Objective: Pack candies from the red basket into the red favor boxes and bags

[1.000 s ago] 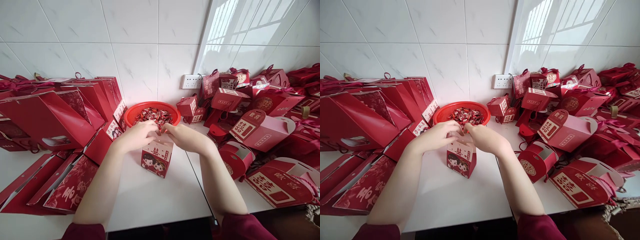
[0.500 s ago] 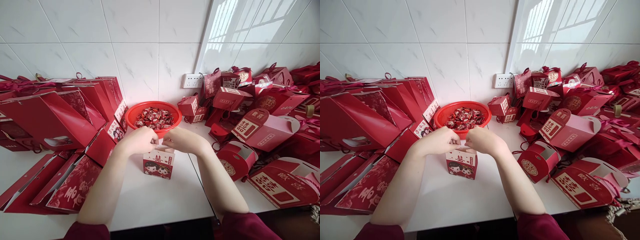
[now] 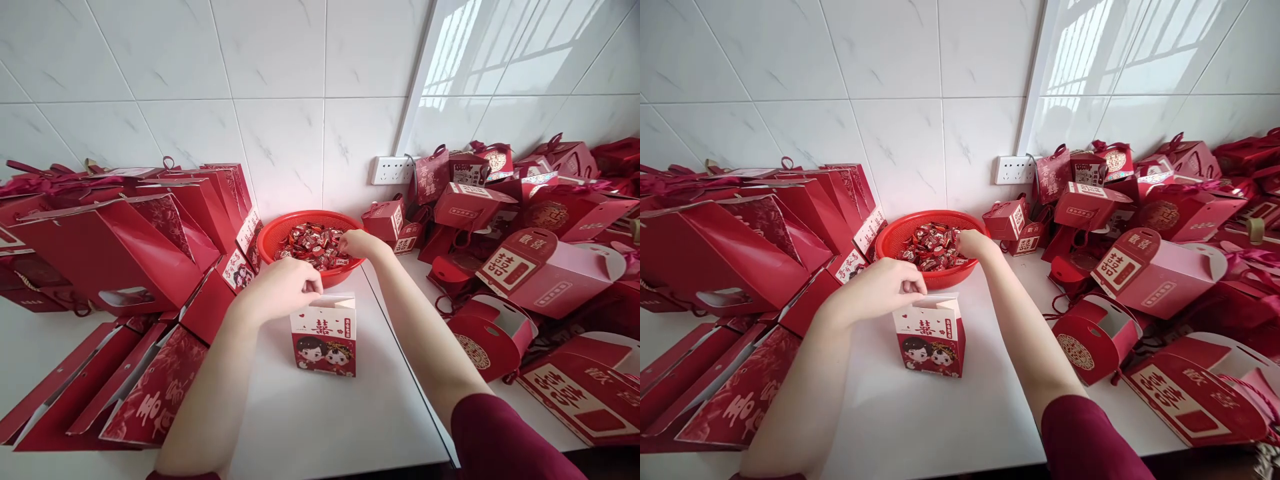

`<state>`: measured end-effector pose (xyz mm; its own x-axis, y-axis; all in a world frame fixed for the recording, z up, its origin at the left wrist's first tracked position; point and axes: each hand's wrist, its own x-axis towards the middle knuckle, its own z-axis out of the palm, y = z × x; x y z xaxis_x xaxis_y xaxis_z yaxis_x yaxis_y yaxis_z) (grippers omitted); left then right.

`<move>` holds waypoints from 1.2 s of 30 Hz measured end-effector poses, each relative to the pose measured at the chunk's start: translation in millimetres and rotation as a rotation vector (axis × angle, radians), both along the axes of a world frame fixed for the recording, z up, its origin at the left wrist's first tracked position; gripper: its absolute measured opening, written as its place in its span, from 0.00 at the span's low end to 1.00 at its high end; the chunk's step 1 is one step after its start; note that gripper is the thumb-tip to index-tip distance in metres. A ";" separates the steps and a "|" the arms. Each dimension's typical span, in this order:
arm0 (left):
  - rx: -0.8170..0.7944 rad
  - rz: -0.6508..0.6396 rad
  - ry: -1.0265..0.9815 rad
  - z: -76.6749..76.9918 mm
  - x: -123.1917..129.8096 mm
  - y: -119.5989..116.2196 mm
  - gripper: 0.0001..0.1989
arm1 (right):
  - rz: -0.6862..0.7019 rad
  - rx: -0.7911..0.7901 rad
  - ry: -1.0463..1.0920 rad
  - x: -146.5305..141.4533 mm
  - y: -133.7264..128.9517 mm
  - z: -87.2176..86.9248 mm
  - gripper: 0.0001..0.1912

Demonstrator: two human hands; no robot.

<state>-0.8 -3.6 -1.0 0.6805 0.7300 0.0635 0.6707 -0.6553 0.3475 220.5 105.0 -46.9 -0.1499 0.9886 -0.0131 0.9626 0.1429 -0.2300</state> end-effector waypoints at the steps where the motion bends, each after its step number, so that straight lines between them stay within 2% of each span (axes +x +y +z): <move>1: 0.018 0.005 -0.028 -4.0 2.5 3.2 0.08 | -0.013 -0.028 -0.015 -2.7 14.3 -1.5 0.09; 5: -0.004 -0.115 -0.075 -14.3 9.1 10.8 0.14 | -0.102 -0.097 -0.065 -5.9 63.4 -2.2 0.15; 9: -0.153 -0.211 -0.027 -10.3 3.2 7.4 0.11 | -0.067 -0.141 -0.027 -4.2 97.7 -11.1 0.19; 10: -0.187 -0.225 -0.001 -8.4 0.8 5.9 0.13 | -0.045 -0.160 -0.008 -4.1 103.7 -16.6 0.25; 13: -0.256 -0.233 0.072 -3.6 -4.1 3.7 0.25 | 0.012 -0.217 0.059 -2.6 116.3 -35.3 0.50; 14: -0.276 -0.231 0.087 -2.7 -4.5 3.8 0.28 | 0.026 -0.230 0.084 -1.4 118.9 -40.0 0.54; 15: -0.295 -0.231 0.099 -2.3 -4.3 4.3 0.30 | 0.038 -0.237 0.109 0.3 120.6 -43.1 0.53; 17: -0.325 -0.239 0.122 -2.8 -2.0 5.2 0.32 | 0.069 -0.234 0.161 4.0 120.9 -43.7 0.43; 20: -0.332 -0.238 0.133 -6.0 4.9 4.7 0.28 | 0.136 -0.175 0.253 7.3 109.0 -33.5 0.23; 22: -0.315 -0.241 0.128 -8.5 10.3 3.3 0.27 | 0.185 -0.098 0.329 6.8 91.6 -25.4 0.16; 26: -0.219 -0.251 0.092 -9.9 14.9 2.5 0.26 | 0.262 0.097 0.476 1.7 48.0 -21.4 0.18; 30: -0.138 -0.121 0.044 -6.9 7.3 8.4 0.27 | 0.263 0.188 0.551 -4.3 21.0 -32.2 0.19; 32: -0.189 -0.071 0.076 -6.0 2.9 11.9 0.28 | 0.237 0.212 0.556 -6.8 16.1 -38.3 0.15; 36: -0.313 -0.094 0.094 -7.2 1.1 14.7 0.31 | 0.196 0.257 0.561 -9.8 12.5 -45.4 0.06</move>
